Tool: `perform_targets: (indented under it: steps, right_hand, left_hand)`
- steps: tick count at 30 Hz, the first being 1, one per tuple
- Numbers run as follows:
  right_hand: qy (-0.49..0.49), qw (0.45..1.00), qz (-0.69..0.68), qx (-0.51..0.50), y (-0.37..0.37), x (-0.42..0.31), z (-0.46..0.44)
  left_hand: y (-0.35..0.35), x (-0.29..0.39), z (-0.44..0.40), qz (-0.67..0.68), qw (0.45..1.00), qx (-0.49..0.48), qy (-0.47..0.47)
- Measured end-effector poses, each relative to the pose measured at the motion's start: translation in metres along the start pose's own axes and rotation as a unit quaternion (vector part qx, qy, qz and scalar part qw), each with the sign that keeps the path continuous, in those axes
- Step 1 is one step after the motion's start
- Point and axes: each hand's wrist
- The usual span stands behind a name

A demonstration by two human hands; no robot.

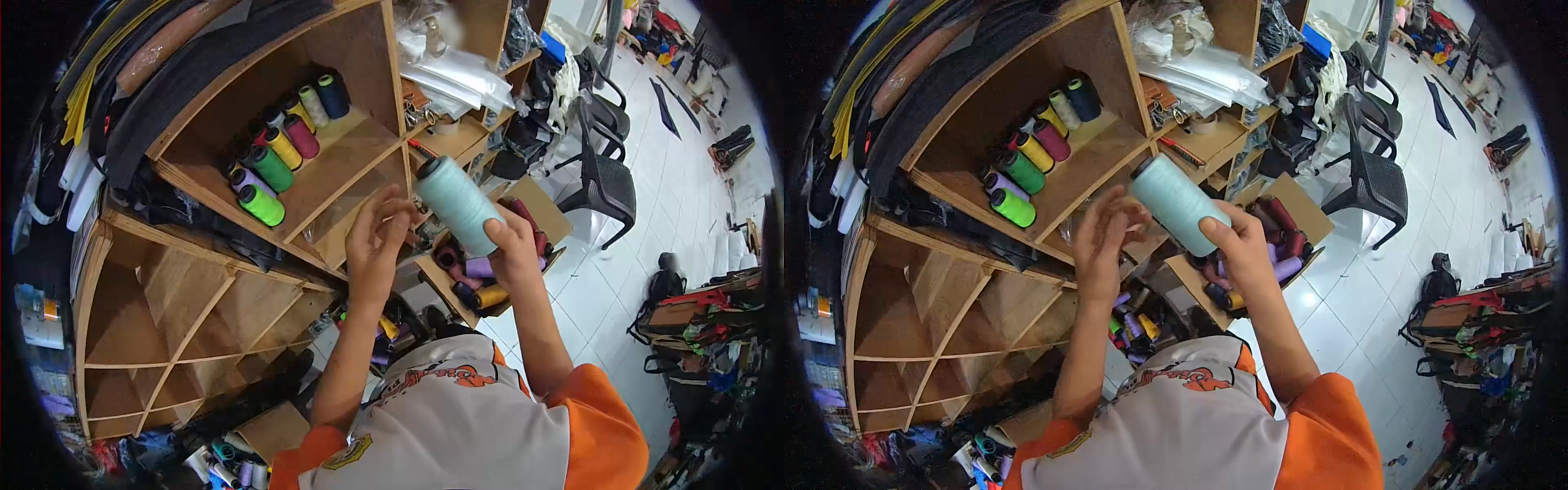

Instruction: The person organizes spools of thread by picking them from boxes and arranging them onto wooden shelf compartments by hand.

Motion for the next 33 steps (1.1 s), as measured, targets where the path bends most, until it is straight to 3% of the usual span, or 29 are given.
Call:
perform_targets:
  steps: [5,7,8,10,12,15,16,18,19,21,23,24,25,26,27,28,30,33]
  right_hand:
    - [0.035,0.989,0.143,0.003,-0.009,0.005,0.000]
    - [0.014,0.982,0.188,-0.022,-0.011,-0.004,0.003]
    - [-0.036,0.986,0.156,-0.049,-0.011,-0.003,0.005]
    - [-0.117,0.988,-0.042,-0.094,-0.011,0.011,0.007]
    - [-0.221,0.936,-0.237,-0.139,-0.020,0.012,0.014]
    - [-0.316,0.866,-0.366,-0.126,-0.021,0.030,0.023]
    - [-0.353,0.835,-0.414,-0.076,-0.026,0.029,0.027]
    - [-0.360,0.802,-0.463,-0.115,-0.023,0.047,0.030]
    - [-0.376,0.800,-0.452,-0.115,-0.019,0.052,0.033]
    - [-0.412,0.795,-0.429,-0.117,-0.012,0.057,0.037]
    - [-0.371,0.902,-0.162,-0.150,0.023,0.077,0.035]
    - [-0.304,0.939,0.137,-0.081,0.031,0.038,0.032]
    - [-0.220,0.900,0.376,-0.023,0.078,0.087,0.028]
    - [-0.082,0.800,0.593,0.049,0.113,0.094,0.028]
    - [-0.179,0.719,0.660,0.128,0.129,0.074,0.020]
    - [-0.225,0.695,0.656,0.189,0.150,0.072,0.019]
    - [-0.269,0.636,0.689,0.217,0.175,0.074,0.021]
    - [-0.357,0.616,0.675,0.193,0.181,0.096,0.012]
  left_hand:
    - [-0.007,0.012,0.008,0.116,0.991,-0.063,0.008]
    - [-0.003,0.007,0.000,0.078,0.993,-0.091,0.006]
    - [-0.001,0.004,-0.004,0.060,0.992,-0.111,0.008]
    - [0.006,-0.006,-0.007,0.094,0.988,-0.121,0.008]
    - [0.012,-0.009,-0.003,0.106,0.986,-0.127,0.015]
    - [0.014,-0.020,0.006,0.109,0.983,-0.133,0.059]
    - [0.011,-0.021,0.010,0.125,0.981,-0.131,0.077]
    - [0.008,-0.025,0.017,0.153,0.974,-0.121,0.112]
    - [0.014,-0.034,0.018,0.174,0.964,-0.170,0.105]
    - [0.021,-0.045,0.022,0.176,0.962,-0.157,0.135]
    - [0.028,-0.056,0.027,0.175,0.963,-0.139,0.152]
    - [0.035,-0.061,0.029,0.173,0.963,-0.122,0.165]
    - [0.043,-0.065,0.030,0.171,0.964,-0.101,0.176]
    - [0.052,-0.067,0.033,0.168,0.965,-0.078,0.186]
    - [0.057,-0.066,0.036,0.155,0.970,-0.053,0.177]
    - [0.064,-0.069,0.038,0.158,0.970,-0.021,0.183]
    - [0.078,-0.080,0.039,0.165,0.968,0.050,0.182]
    - [0.097,-0.090,0.045,0.138,0.970,0.103,0.170]
Point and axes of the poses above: each hand's wrist, its own z-axis away from the middle knuckle, its own y-axis out of the back of the hand, x = y × z, and after that the axes turned 1 degree about x, right-handed
